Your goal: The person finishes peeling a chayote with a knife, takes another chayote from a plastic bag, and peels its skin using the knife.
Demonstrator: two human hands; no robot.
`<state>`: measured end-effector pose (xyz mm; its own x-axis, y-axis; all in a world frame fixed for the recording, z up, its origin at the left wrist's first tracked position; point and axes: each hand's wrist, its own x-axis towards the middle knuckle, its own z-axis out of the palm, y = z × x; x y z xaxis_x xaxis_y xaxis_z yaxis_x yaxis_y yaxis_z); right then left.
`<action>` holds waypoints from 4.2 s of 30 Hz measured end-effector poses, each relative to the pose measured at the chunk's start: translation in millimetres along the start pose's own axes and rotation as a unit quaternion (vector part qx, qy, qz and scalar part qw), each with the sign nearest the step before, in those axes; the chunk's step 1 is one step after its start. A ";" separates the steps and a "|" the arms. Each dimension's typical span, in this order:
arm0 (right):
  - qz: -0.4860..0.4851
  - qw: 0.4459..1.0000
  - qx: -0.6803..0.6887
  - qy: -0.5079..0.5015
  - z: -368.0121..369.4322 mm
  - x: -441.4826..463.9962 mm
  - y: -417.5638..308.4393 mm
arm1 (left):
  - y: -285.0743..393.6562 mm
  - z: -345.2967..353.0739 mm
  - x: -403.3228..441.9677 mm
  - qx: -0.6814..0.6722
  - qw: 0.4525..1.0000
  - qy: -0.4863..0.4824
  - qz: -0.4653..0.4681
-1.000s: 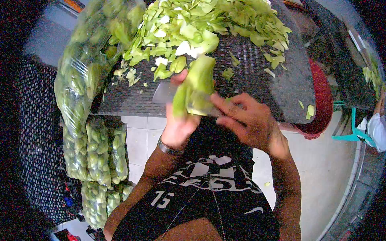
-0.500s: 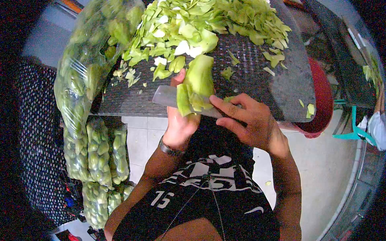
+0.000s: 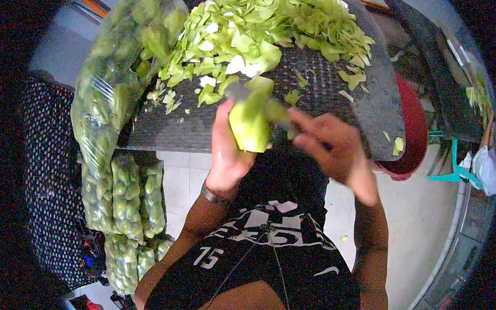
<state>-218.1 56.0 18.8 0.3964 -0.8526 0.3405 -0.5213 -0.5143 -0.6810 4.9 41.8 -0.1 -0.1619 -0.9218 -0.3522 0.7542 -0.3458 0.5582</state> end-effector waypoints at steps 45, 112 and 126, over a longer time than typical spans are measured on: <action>0.024 0.998 -0.055 -0.017 33.3 -7.7 -42.4 | -5.7 -23.5 25.4 -0.124 0.991 -0.055 -0.007; 0.144 0.983 -0.115 0.024 -25.4 -7.3 -13.3 | 53.4 -25.1 -4.0 0.001 0.995 -0.017 0.099; 0.313 0.899 0.265 0.155 1.6 -0.3 8.5 | 44.2 -22.5 3.3 -0.046 0.994 -0.095 0.033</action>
<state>-221.5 52.1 11.9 -0.1217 -0.9865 -0.1093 -0.1030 0.1220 -0.9872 52.0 27.4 6.5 -0.2208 -0.9615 -0.1636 0.8211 -0.2738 0.5009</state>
